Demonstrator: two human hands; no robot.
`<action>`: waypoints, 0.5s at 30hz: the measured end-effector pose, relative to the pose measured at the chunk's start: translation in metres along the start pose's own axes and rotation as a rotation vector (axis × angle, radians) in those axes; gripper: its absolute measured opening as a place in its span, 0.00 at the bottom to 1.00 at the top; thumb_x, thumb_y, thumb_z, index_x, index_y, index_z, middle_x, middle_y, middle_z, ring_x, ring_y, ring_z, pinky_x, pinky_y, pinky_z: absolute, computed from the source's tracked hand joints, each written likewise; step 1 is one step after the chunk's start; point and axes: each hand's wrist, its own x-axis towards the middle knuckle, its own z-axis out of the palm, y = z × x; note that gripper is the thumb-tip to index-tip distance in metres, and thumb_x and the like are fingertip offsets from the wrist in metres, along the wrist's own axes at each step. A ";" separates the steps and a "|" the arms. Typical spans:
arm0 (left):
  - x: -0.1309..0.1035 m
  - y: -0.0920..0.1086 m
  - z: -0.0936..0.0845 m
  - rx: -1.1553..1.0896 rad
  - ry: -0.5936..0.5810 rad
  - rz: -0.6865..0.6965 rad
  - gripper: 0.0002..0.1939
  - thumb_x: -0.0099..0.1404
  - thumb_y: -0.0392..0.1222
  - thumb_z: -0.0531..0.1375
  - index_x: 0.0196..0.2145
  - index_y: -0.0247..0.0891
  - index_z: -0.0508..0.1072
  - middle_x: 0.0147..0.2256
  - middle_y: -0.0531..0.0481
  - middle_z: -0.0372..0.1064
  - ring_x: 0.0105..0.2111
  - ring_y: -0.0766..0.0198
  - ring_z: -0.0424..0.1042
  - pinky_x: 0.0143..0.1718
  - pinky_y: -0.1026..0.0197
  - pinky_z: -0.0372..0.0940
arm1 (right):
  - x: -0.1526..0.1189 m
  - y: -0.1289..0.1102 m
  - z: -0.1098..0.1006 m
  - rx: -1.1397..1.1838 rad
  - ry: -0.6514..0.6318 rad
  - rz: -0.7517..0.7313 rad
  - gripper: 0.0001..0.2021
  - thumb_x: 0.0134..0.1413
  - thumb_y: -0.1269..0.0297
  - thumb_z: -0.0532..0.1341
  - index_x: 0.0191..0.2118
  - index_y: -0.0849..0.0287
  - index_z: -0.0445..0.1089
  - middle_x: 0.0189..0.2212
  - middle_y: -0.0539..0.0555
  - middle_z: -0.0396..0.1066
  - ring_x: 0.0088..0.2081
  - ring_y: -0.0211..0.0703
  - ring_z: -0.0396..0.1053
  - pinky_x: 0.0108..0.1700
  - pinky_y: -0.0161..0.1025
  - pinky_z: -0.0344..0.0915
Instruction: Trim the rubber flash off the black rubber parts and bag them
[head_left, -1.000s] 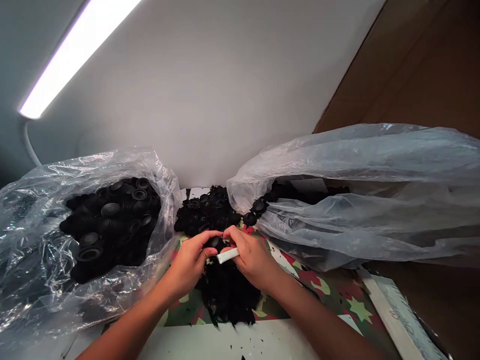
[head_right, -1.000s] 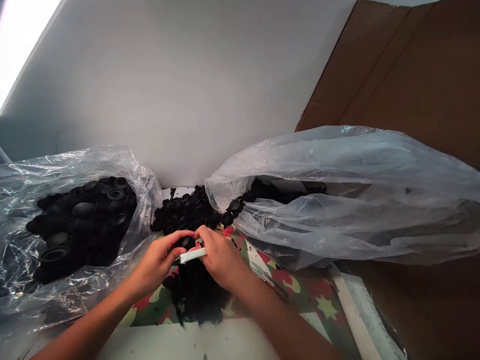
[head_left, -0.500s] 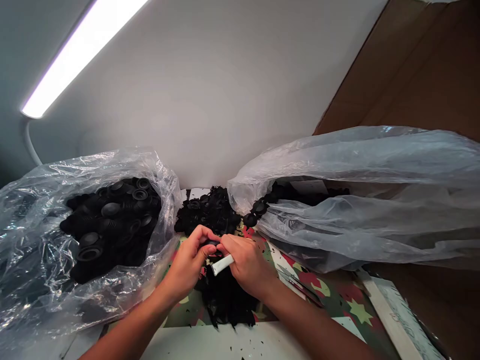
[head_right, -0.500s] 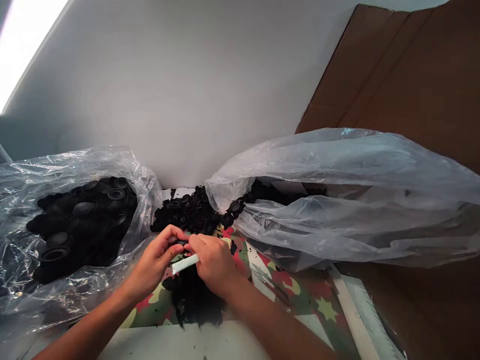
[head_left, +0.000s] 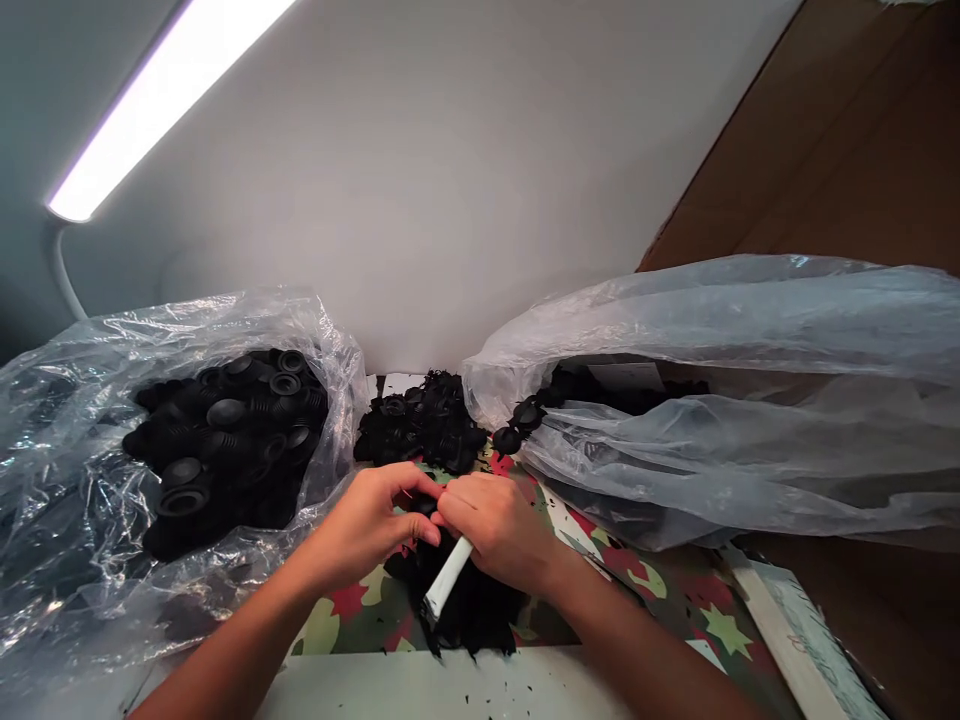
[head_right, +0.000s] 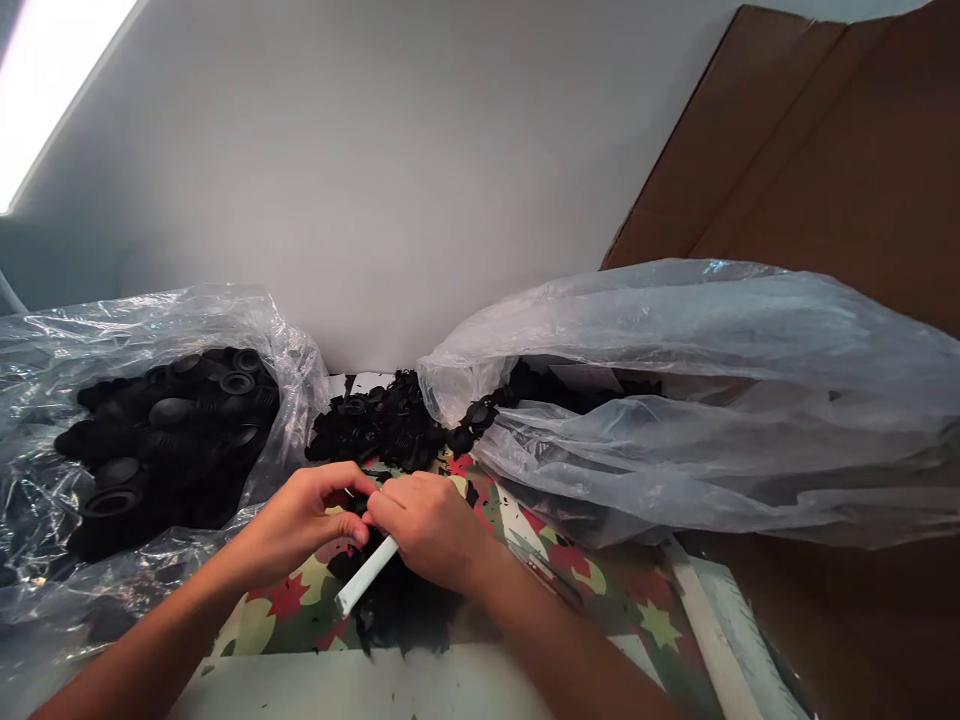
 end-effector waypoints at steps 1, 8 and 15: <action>0.001 0.000 0.001 -0.087 0.013 -0.021 0.07 0.51 0.36 0.70 0.31 0.40 0.81 0.27 0.53 0.73 0.26 0.64 0.68 0.28 0.64 0.61 | 0.001 -0.001 -0.001 -0.006 0.018 0.008 0.19 0.72 0.69 0.47 0.28 0.57 0.65 0.21 0.48 0.64 0.24 0.40 0.59 0.28 0.40 0.50; 0.004 0.000 0.004 -0.159 0.045 0.049 0.12 0.58 0.43 0.67 0.39 0.39 0.82 0.38 0.46 0.77 0.38 0.56 0.73 0.41 0.58 0.65 | 0.001 -0.001 -0.007 -0.079 0.122 0.053 0.21 0.74 0.67 0.46 0.26 0.56 0.61 0.20 0.49 0.61 0.23 0.40 0.56 0.28 0.40 0.48; 0.000 -0.003 0.000 -0.003 -0.081 0.101 0.10 0.63 0.45 0.64 0.42 0.41 0.76 0.36 0.50 0.70 0.33 0.61 0.66 0.33 0.63 0.62 | 0.002 0.002 -0.010 -0.075 0.081 0.054 0.21 0.74 0.68 0.46 0.26 0.55 0.61 0.19 0.48 0.61 0.22 0.39 0.55 0.27 0.40 0.48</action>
